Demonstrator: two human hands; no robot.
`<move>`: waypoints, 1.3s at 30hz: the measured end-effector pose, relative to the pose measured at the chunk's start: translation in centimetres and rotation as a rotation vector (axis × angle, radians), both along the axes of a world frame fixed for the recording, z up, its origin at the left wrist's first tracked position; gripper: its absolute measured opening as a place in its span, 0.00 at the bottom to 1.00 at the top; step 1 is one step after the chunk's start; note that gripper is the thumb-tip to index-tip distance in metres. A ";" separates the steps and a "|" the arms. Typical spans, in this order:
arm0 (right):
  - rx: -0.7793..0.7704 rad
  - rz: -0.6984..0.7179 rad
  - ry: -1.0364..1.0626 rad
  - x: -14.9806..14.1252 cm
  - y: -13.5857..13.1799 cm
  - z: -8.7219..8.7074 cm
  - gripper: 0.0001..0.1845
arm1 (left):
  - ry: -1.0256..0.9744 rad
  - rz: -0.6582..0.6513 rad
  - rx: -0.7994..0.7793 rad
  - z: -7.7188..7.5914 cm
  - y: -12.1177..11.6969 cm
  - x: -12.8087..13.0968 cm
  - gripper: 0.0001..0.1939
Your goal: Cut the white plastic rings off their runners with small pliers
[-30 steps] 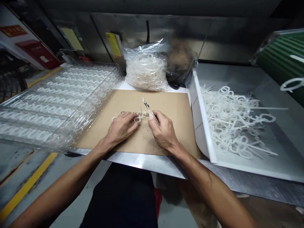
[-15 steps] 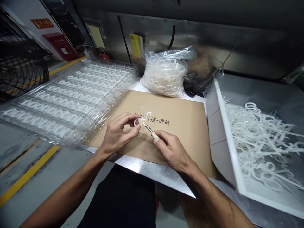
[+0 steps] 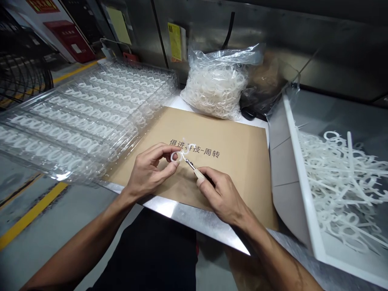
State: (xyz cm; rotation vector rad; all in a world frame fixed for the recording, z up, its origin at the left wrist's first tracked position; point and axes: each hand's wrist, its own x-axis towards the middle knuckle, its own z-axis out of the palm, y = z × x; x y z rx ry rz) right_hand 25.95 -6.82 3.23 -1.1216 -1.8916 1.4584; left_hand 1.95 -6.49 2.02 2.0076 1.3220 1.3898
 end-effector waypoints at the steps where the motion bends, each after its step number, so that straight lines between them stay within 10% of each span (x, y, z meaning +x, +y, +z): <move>1: -0.002 -0.001 -0.004 0.0 0.0 0.0 0.13 | -0.009 0.000 -0.001 -0.1 0.0 0.0 0.10; 39: -0.101 -0.026 -0.004 -0.3 -0.8 -0.8 0.16 | -0.119 0.001 0.022 -2.6 -1.0 -0.4 0.11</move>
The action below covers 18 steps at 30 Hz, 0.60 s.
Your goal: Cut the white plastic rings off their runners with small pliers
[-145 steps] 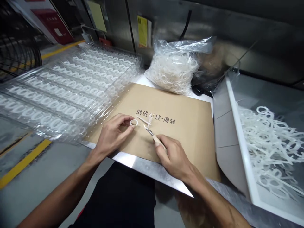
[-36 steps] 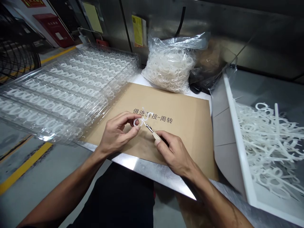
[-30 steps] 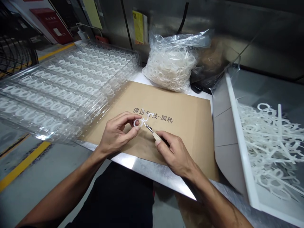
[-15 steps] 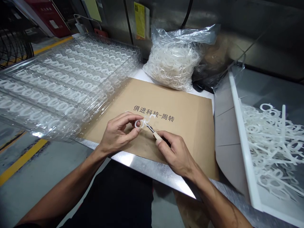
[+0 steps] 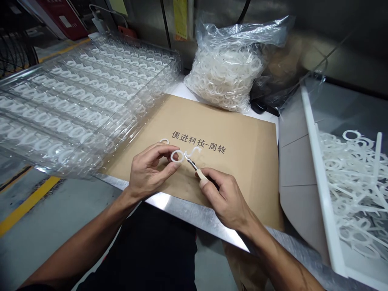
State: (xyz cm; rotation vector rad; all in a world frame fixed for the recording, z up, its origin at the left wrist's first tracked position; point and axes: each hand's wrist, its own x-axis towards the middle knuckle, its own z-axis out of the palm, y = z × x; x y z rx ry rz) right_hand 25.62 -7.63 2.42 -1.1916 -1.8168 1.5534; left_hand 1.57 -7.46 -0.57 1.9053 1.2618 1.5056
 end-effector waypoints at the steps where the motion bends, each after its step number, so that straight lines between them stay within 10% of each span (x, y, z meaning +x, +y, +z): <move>1: -0.008 0.000 0.005 0.0 -0.1 0.0 0.17 | -0.001 0.000 0.009 0.0 0.0 0.0 0.11; 18: -0.040 -0.017 0.044 -0.1 -0.3 -0.6 0.18 | 0.073 0.053 0.126 0.0 -0.1 0.3 0.10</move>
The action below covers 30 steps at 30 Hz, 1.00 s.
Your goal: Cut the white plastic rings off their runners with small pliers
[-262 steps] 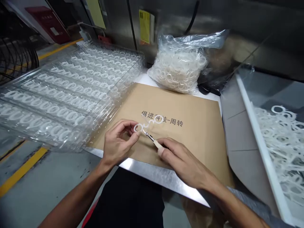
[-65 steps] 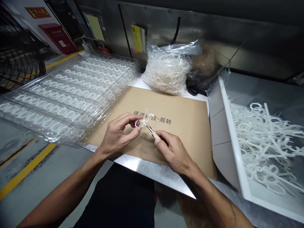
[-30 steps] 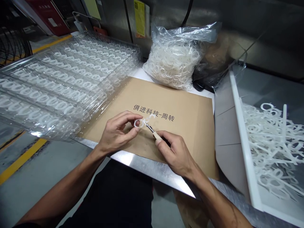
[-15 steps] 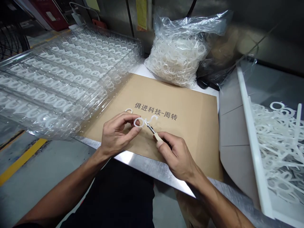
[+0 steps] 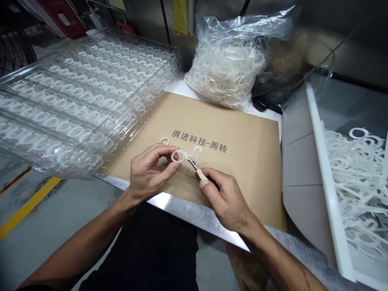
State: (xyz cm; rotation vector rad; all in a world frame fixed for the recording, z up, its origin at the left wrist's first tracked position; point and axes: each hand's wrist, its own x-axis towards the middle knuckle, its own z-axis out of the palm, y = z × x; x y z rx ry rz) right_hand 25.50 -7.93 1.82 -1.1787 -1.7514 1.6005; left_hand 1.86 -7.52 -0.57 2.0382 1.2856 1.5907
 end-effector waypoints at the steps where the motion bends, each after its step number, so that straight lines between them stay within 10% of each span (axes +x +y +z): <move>1: 0.002 0.000 0.001 0.0 0.0 0.0 0.18 | 0.001 -0.001 0.002 0.0 0.0 0.0 0.10; 30: 0.167 -0.009 -0.146 -0.6 -0.2 0.4 0.21 | 0.026 -0.018 0.000 -0.1 0.0 0.0 0.10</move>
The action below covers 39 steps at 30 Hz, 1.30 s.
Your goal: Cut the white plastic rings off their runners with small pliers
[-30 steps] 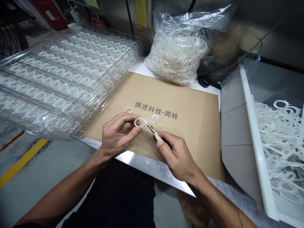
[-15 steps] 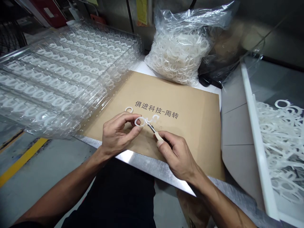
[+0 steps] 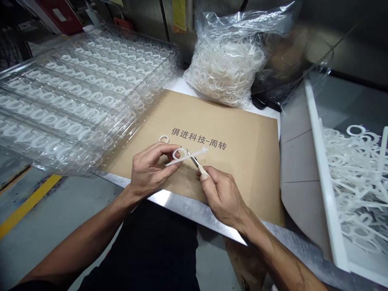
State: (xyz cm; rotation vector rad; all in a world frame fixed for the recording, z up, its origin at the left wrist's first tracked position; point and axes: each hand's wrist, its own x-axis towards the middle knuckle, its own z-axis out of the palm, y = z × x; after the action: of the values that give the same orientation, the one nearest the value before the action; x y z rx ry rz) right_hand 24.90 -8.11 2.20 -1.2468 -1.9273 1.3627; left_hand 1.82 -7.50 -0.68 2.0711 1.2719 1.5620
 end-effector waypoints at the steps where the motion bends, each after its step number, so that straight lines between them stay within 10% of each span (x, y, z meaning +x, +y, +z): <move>1: -0.010 -0.012 0.011 0.1 0.1 -0.3 0.21 | -0.008 -0.002 -0.007 0.0 0.0 0.0 0.10; 7: 0.128 -0.181 -0.031 0.7 1.4 -1.4 0.19 | -0.058 0.058 -0.014 0.0 0.2 -0.1 0.09; 15: 0.718 -0.114 -0.705 0.6 2.2 -1.8 0.29 | -0.034 0.019 0.042 1.1 -0.6 -0.4 0.12; 22: 0.752 -0.023 -0.466 0.5 1.5 -0.7 0.29 | 0.015 -0.051 0.079 2.1 -2.3 0.0 0.16; 29: 0.079 0.016 0.388 -0.2 0.0 1.6 0.09 | 0.044 -0.120 0.038 1.8 -2.9 1.1 0.17; 39: -0.409 -0.019 0.680 -0.3 0.0 -0.1 0.10 | -0.023 -0.172 0.020 1.5 -2.8 2.6 0.19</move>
State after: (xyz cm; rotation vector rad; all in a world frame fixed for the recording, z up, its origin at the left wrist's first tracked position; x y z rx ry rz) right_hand 24.64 -8.09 2.07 -0.7928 -1.2020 1.9206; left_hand 4.41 -10.26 0.85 2.1068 1.0432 1.5235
